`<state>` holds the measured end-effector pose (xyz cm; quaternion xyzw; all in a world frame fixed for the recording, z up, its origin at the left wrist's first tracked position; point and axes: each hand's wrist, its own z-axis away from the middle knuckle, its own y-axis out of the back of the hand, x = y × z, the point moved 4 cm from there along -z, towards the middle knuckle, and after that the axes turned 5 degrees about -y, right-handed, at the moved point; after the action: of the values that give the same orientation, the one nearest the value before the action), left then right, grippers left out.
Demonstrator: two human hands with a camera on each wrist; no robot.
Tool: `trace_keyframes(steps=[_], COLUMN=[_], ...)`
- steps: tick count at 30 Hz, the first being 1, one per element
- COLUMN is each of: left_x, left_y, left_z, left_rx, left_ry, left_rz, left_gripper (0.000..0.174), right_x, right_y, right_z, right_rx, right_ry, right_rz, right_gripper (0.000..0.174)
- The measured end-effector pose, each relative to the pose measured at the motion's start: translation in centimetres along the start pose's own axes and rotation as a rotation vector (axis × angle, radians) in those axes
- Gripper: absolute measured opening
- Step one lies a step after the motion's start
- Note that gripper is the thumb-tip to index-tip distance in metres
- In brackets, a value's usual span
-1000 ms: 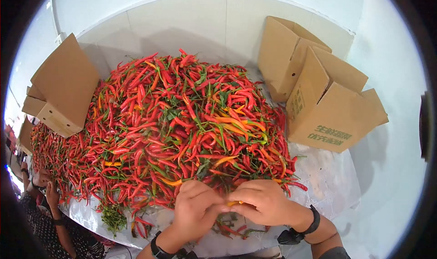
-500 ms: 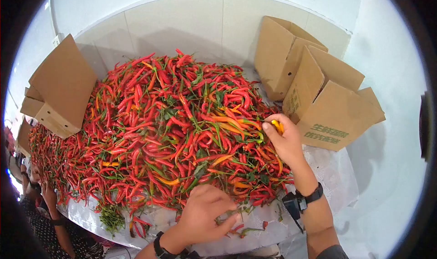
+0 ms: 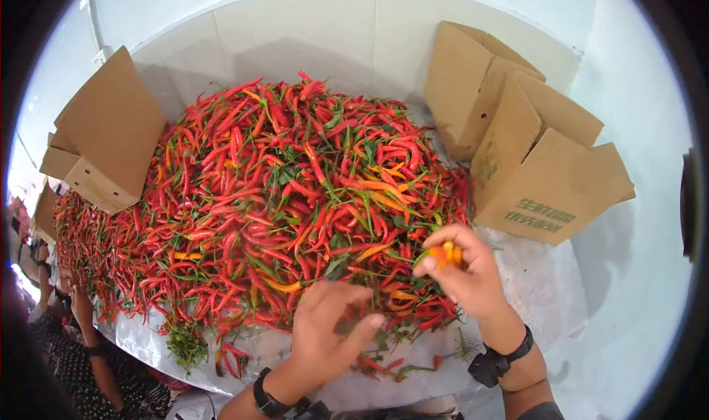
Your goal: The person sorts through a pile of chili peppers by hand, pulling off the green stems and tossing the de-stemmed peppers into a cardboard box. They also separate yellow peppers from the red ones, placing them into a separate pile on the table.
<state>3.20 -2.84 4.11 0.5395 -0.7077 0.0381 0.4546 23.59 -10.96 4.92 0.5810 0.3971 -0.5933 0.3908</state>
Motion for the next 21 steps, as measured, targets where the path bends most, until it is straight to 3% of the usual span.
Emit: trace_keyframes(steps=[5,7,10,13,16,21], left_x=[0.1,0.1,-0.1,-0.5,-0.6,0.2], left_y=[0.3,0.1,0.0,0.0,0.3,0.7], left_z=[-0.1,0.0,0.4,0.6,0.1,-0.2], left_rx=[0.017,-0.057,-0.056,-0.031,0.015,-0.036], left_ry=[0.018,-0.007,0.144,0.183,0.032,0.020], left_rz=[0.043,0.021,0.134,0.206,0.227,0.106], left_gripper=[0.037,0.036,0.031,0.025,0.022,0.017], right_x=[1.0,1.1,1.3,1.6,1.8,1.8], right_y=[-3.9,-4.9,-4.9,-5.5,-5.5,-5.4], right_z=[1.0,1.5,1.6,1.7,2.3,2.3], right_rx=[-0.273,-0.307,-0.308,-0.335,-0.376,-0.273], right_ry=[-0.086,-0.133,-0.222,-0.233,-0.296,-0.073], right_rz=[-0.051,-0.136,-0.195,-0.277,-0.380,-0.191], right_gripper=[0.020,0.020,0.024,0.027,0.028,0.028])
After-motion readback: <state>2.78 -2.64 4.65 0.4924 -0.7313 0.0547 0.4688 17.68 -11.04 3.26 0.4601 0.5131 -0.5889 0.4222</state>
